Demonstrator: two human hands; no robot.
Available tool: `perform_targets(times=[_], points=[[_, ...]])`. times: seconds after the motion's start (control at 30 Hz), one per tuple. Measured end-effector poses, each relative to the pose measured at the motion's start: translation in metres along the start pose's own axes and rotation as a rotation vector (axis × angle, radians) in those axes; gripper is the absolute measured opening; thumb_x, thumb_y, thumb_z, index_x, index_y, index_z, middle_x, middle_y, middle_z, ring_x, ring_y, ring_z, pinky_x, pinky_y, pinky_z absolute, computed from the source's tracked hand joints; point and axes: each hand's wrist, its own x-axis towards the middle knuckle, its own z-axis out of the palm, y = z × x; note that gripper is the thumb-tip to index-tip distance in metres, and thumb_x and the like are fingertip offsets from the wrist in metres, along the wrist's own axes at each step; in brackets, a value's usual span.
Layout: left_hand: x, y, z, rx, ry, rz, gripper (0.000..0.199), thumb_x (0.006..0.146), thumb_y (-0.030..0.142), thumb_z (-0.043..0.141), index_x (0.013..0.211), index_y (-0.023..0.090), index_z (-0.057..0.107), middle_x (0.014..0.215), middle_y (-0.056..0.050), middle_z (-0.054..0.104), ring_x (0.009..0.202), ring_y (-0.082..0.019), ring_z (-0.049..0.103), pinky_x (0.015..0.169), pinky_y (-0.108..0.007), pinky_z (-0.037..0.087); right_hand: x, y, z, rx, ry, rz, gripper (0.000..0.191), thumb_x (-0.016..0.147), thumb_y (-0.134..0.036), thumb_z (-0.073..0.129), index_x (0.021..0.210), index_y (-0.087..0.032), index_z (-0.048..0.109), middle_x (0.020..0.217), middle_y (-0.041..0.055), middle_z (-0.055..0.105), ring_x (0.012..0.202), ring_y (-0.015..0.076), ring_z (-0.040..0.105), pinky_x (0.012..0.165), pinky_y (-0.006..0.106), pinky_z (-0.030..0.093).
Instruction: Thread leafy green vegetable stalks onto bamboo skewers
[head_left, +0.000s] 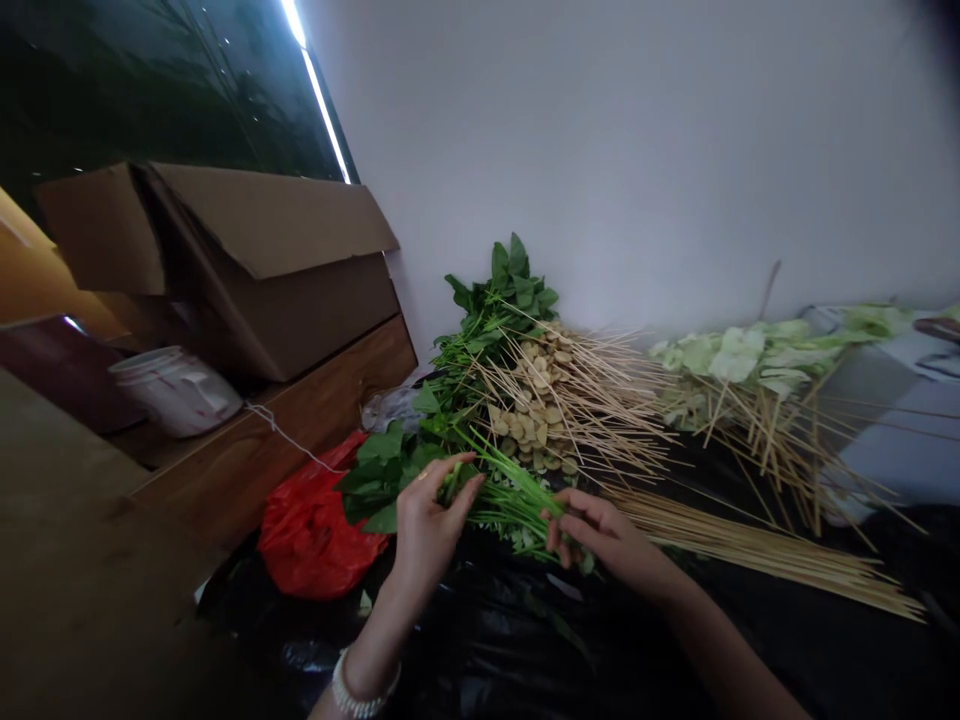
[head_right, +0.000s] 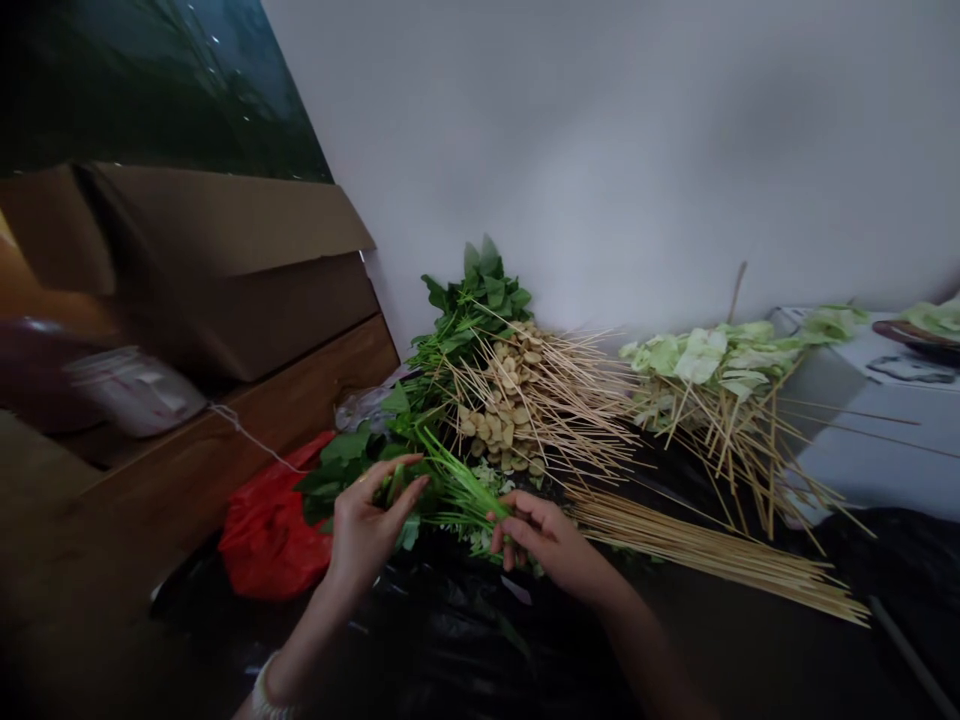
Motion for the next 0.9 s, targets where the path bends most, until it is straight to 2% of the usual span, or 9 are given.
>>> perform_targets(times=[0.07,0.17,0.33,0.47,0.57,0.63,0.73,0.8,0.9], points=[[0.001,0.000,0.005,0.071,-0.023,0.094,0.020,0.087,0.029,0.065,0.105,0.021,0.069,0.086,-0.003,0.067,0.079,-0.016,0.063,0.074,-0.026,0.047,0.000,0.000,0.001,-0.018,-0.013,0.004,0.027,0.093,-0.043,0.055,0.100,-0.017,0.055,0.083,0.0020,0.067,0.061,0.0095,0.059,0.060,0.023,0.043],[0.002,-0.003,0.011,0.136,-0.065,0.167,0.019,0.089,0.028,0.062,0.105,0.020,0.067,0.085,-0.003,0.065,0.078,-0.016,0.064,0.072,-0.026,0.048,0.001,0.001,0.002,-0.038,-0.020,0.011,0.028,0.093,-0.042,0.055,0.102,-0.016,0.056,0.083,0.0022,0.067,0.061,0.0095,0.058,0.059,0.023,0.042],[0.002,-0.006,0.015,0.277,-0.123,0.207,0.014,0.091,0.032,0.058,0.087,0.019,0.063,0.086,-0.004,0.062,0.074,-0.016,0.064,0.066,-0.025,0.048,0.002,0.002,0.003,-0.061,-0.007,0.014,0.025,0.092,-0.041,0.055,0.098,-0.016,0.056,0.083,0.0020,0.067,0.062,0.0097,0.058,0.060,0.023,0.043],[-0.003,-0.012,0.020,0.303,-0.174,0.262,0.015,0.095,0.027,0.051,0.100,0.020,0.063,0.088,-0.004,0.066,0.076,-0.017,0.066,0.067,-0.024,0.049,0.002,0.005,0.005,-0.089,0.016,0.017,0.021,0.091,-0.036,0.055,0.100,-0.017,0.056,0.082,0.0009,0.066,0.061,0.0104,0.058,0.062,0.024,0.045],[-0.006,-0.019,0.022,0.288,-0.160,0.274,0.019,0.095,0.023,0.048,0.106,0.020,0.064,0.088,-0.004,0.067,0.076,-0.017,0.066,0.067,-0.025,0.049,0.002,0.009,0.006,-0.171,0.060,0.039,0.018,0.089,-0.030,0.056,0.102,-0.018,0.058,0.081,0.0002,0.066,0.060,0.0114,0.058,0.062,0.025,0.045],[-0.004,-0.025,0.018,0.222,-0.106,0.208,0.020,0.094,0.024,0.048,0.103,0.019,0.065,0.088,-0.005,0.067,0.078,-0.018,0.066,0.071,-0.026,0.049,0.003,0.011,0.006,-0.259,0.082,0.038,0.016,0.088,-0.028,0.056,0.099,-0.018,0.060,0.077,-0.0005,0.065,0.060,0.0124,0.059,0.062,0.025,0.045],[0.005,-0.031,0.004,0.062,0.012,-0.003,0.022,0.094,0.029,0.049,0.105,0.019,0.065,0.093,-0.006,0.069,0.087,-0.019,0.066,0.078,-0.028,0.049,0.003,0.011,0.005,-0.434,0.112,0.014,0.016,0.087,-0.026,0.057,0.098,-0.018,0.065,0.073,-0.0006,0.066,0.060,0.0143,0.061,0.063,0.026,0.046],[0.009,-0.032,-0.006,-0.070,0.013,-0.150,0.025,0.093,0.035,0.048,0.104,0.019,0.064,0.084,-0.004,0.068,0.079,-0.018,0.065,0.071,-0.026,0.049,0.004,0.011,0.004,-0.574,0.145,-0.042,0.017,0.087,-0.024,0.058,0.099,-0.018,0.067,0.082,0.0025,0.070,0.071,0.0172,0.065,0.071,0.028,0.048],[0.009,-0.032,-0.015,-0.301,-0.063,-0.302,0.025,0.092,0.041,0.047,0.095,0.019,0.059,0.067,0.001,0.062,0.060,-0.014,0.059,0.058,-0.023,0.045,0.003,0.012,0.005,-0.800,0.181,-0.136,0.020,0.090,-0.023,0.056,0.104,-0.019,0.069,0.100,0.0061,0.071,0.093,0.0211,0.065,0.083,0.031,0.047]])
